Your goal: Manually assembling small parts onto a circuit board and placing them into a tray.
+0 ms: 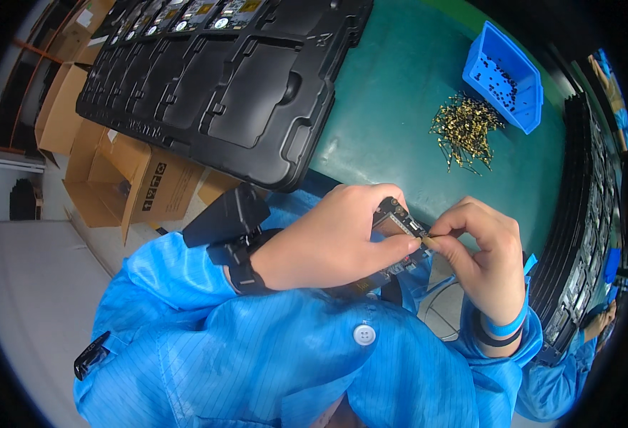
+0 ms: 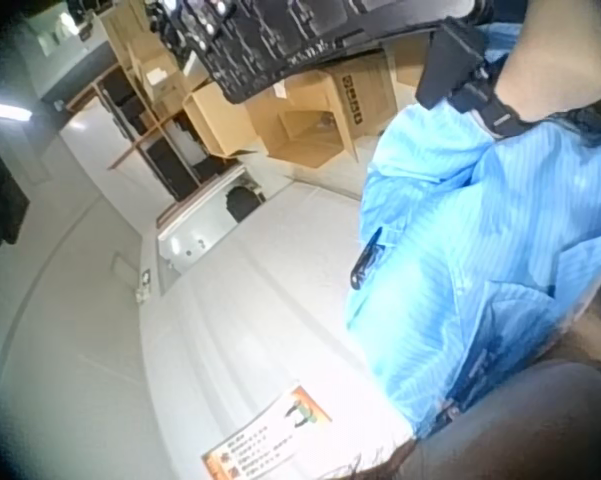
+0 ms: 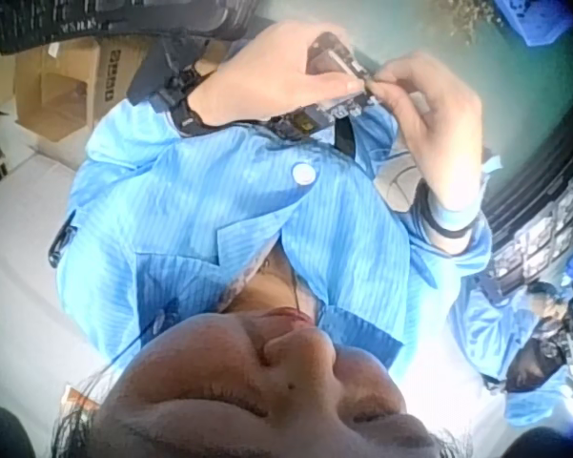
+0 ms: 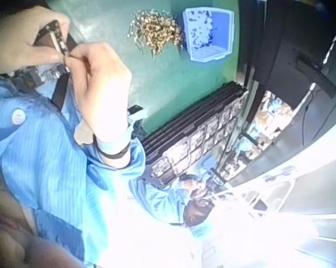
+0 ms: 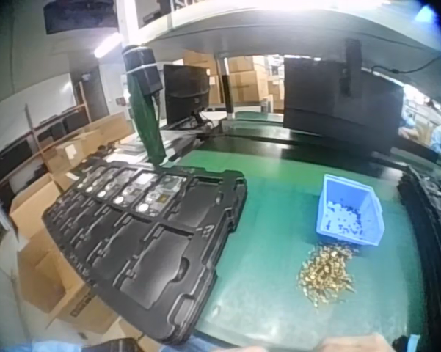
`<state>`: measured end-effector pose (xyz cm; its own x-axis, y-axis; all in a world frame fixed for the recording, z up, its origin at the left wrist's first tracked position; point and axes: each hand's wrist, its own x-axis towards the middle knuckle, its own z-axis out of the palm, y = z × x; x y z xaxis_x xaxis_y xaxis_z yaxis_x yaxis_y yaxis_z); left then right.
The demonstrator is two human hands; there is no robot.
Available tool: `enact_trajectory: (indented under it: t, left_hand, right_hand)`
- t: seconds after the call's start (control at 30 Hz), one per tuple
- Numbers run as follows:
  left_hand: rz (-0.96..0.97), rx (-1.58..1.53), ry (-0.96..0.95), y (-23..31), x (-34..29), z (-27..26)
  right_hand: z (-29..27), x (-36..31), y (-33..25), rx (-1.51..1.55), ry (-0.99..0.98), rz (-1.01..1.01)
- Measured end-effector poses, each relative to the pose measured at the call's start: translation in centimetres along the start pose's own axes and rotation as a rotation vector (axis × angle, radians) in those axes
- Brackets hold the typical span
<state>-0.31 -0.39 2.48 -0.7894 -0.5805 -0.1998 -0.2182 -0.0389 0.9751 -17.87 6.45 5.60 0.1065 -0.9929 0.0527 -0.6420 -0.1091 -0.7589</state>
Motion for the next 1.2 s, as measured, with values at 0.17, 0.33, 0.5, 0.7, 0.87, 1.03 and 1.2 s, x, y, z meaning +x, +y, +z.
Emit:
enact_trajectory:
  t: [0.17,0.33,0.5,0.7,0.87,1.03,1.2]
  left_hand:
    - [0.181,0.131,0.142,-0.4,-0.3,0.6]
    - [0.335,0.267,0.254,-0.7,-0.8,1.1]
    - [0.445,0.342,0.286,-0.5,-0.9,1.2]
    - [0.508,0.360,0.309,-0.5,-1.1,1.4]
    - [0.520,0.369,0.288,-0.6,-1.1,1.4]
    - [0.527,0.373,0.273,-0.6,-1.2,1.3]
    - [0.527,0.382,0.274,-0.7,-1.2,1.3]
  right_hand:
    - [0.7,-1.0,0.1,-0.031,0.107,-0.003]
    - [1.4,-1.7,0.3,-0.107,0.199,-0.166]
    - [2.1,-2.2,1.0,-0.150,0.332,-0.320]
    - [2.4,-2.6,1.4,-0.232,0.386,-0.428]
    - [2.8,-2.6,1.9,-0.152,0.408,-0.432]
    - [2.7,-2.6,1.7,-0.138,0.396,-0.435]
    - [2.6,-2.5,1.6,-0.149,0.371,-0.427]
